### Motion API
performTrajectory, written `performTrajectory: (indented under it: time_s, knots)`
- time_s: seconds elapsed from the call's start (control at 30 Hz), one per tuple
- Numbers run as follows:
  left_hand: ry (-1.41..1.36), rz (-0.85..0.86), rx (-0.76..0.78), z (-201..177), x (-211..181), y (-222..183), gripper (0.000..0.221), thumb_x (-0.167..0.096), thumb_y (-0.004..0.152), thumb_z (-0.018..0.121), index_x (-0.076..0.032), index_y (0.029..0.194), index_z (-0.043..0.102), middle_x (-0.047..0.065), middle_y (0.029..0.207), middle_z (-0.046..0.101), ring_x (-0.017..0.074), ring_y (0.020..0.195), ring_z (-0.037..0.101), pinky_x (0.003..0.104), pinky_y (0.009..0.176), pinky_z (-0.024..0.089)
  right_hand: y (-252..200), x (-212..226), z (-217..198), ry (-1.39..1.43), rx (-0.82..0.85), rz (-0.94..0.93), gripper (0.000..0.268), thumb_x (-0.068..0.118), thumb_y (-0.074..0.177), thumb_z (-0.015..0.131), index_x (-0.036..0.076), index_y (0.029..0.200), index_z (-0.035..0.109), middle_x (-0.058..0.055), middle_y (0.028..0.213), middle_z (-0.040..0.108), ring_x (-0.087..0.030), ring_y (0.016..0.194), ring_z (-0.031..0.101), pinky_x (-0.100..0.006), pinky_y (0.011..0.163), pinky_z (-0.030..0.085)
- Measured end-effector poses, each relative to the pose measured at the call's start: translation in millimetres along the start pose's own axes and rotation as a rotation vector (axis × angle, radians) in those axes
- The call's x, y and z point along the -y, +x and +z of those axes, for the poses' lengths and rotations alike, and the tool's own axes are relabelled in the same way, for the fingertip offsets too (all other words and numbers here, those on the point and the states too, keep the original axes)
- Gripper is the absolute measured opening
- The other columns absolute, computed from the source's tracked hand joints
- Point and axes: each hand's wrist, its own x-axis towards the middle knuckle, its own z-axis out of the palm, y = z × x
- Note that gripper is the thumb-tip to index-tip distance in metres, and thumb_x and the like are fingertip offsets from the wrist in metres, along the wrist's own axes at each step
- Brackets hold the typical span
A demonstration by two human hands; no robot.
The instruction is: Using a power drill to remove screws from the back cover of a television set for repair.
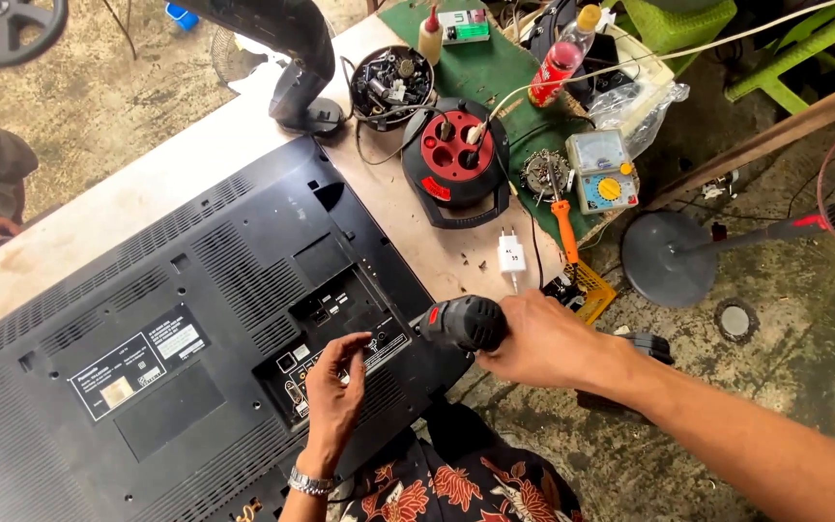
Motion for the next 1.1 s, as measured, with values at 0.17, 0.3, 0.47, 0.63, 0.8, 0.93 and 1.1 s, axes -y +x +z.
performTrajectory:
  time_s: [0.17,0.3,0.47,0.63,0.8,0.93,1.1]
  knots:
    - [0.112,0.237,0.162,22,-9,24,0.037,-0.018,0.093,0.071,-0.014,0.13,0.065,0.008,0.125,0.068,0.0196,0.103,0.07,0.033,0.093,0.06,-21,-12,-12,0.103,-0.049,-0.054,0.043,0.018,0.085,0.072,0.015,0.127,0.066,-0.004,0.07,0.072,-0.013,0.055,0.066,-0.023,0.057,0.06]
    - [-0.073,0.288,0.271,64,0,65,0.044,-0.002,0.089,0.074,-0.009,0.131,0.068,0.017,0.106,0.072,0.0355,0.087,0.075,0.043,0.076,0.062,-54,10,-47,0.195,-0.104,-0.035,0.028,0.012,0.09,0.068,-0.007,0.11,0.072,-0.028,0.088,0.079,-0.039,0.066,0.08,-0.047,0.068,0.063]
    - [0.024,0.329,0.363,102,-7,114,0.026,0.001,0.094,0.064,-0.011,0.112,0.078,0.012,0.091,0.076,0.0282,0.08,0.076,0.036,0.071,0.06,-58,-31,-48,0.376,-0.246,-0.044,0.042,0.014,0.087,0.075,0.003,0.127,0.072,-0.021,0.1,0.083,-0.035,0.081,0.084,-0.046,0.085,0.065]
    - [0.437,0.419,0.504,174,96,153,0.014,-0.011,0.092,0.069,-0.007,0.106,0.068,0.016,0.09,0.072,0.0401,0.082,0.073,0.048,0.07,0.06,-58,-84,-15,0.388,-0.244,0.154,0.047,0.018,0.088,0.076,0.008,0.133,0.068,-0.019,0.107,0.083,-0.03,0.089,0.083,-0.043,0.097,0.061]
    - [0.584,0.451,0.544,196,91,153,0.016,-0.002,0.103,0.049,-0.006,0.088,0.05,0.014,0.073,0.056,0.0339,0.055,0.054,0.048,0.049,0.042,-56,-128,30,0.714,-0.277,0.261,0.048,0.012,0.076,0.085,0.014,0.124,0.077,-0.01,0.083,0.086,-0.02,0.067,0.077,-0.029,0.066,0.068]
    - [0.488,0.501,0.533,199,68,170,0.027,0.02,0.08,0.062,-0.005,0.078,0.05,0.009,0.071,0.053,0.0237,0.058,0.048,0.039,0.047,0.04,-64,-128,55,0.758,-0.186,0.447,0.047,0.012,0.079,0.084,0.015,0.125,0.076,-0.013,0.078,0.079,-0.022,0.065,0.07,-0.033,0.062,0.067]
    - [0.373,0.382,0.375,162,11,165,0.017,-0.006,0.094,0.07,-0.002,0.11,0.066,0.018,0.114,0.065,0.0313,0.095,0.069,0.043,0.082,0.058,-64,-115,81,0.81,-0.146,0.406,0.055,0.01,0.076,0.087,0.017,0.129,0.076,-0.01,0.082,0.083,-0.019,0.07,0.075,-0.03,0.074,0.069]
